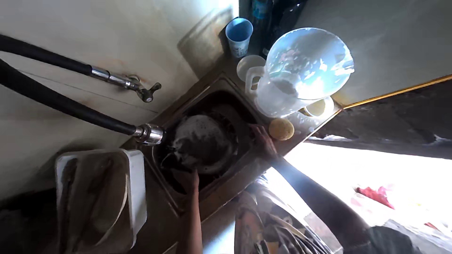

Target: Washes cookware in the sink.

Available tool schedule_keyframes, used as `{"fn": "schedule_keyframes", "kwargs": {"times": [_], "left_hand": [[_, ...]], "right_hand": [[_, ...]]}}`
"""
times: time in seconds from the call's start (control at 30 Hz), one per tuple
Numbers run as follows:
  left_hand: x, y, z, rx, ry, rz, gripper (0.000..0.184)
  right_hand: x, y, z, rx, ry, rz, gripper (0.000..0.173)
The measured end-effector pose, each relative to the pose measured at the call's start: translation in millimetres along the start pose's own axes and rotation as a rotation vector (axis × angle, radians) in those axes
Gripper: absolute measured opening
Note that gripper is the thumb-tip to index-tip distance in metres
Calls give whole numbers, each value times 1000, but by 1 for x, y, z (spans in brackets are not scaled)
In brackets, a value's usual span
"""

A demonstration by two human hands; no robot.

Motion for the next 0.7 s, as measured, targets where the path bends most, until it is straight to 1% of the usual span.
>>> {"fn": "schedule_keyframes", "kwargs": {"times": [0.03,0.07,0.1,0.17,0.2,0.27,0.3,0.37,0.43,0.47,0.57,0.6,0.7], "left_hand": [[-1,4,2,-149,39,-99,83],[-1,9,7,-255,78,-171,74],[0,13,11,-309,95,-215,68],[3,14,16,-321,65,-292,59],[4,12,16,-312,34,-329,57],[4,8,14,-300,-21,-410,55],[3,6,12,-294,-37,-448,54],[0,5,9,-275,-51,-516,54],[-4,3,8,-269,-51,-541,54],[-7,0,6,-267,-52,-546,53],[-12,-4,4,-242,-75,-556,50],[-14,-4,4,-236,-79,-550,49],[-16,-1,6,-215,-89,-557,51]], "right_hand": [[8,8,18,51,79,34,60],[18,13,37,83,126,57,64],[29,16,58,105,153,68,63],[43,23,99,174,208,98,56],[47,27,114,227,235,120,53],[54,27,131,295,260,133,53],[56,25,133,287,254,122,53],[58,18,133,207,216,138,53],[58,12,129,178,198,159,54],[58,11,127,193,192,158,54],[57,13,123,214,183,179,47],[56,14,122,219,184,188,47],[57,14,118,254,189,180,55]]}}
Point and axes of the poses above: each hand's wrist, its own z-axis towards the middle knuckle, its own x-axis out of the palm, y = z × x, the point moved 2 cm from there along z, towards the middle knuckle, and after that the axes turned 10 degrees about y, right-handed, at the moved point
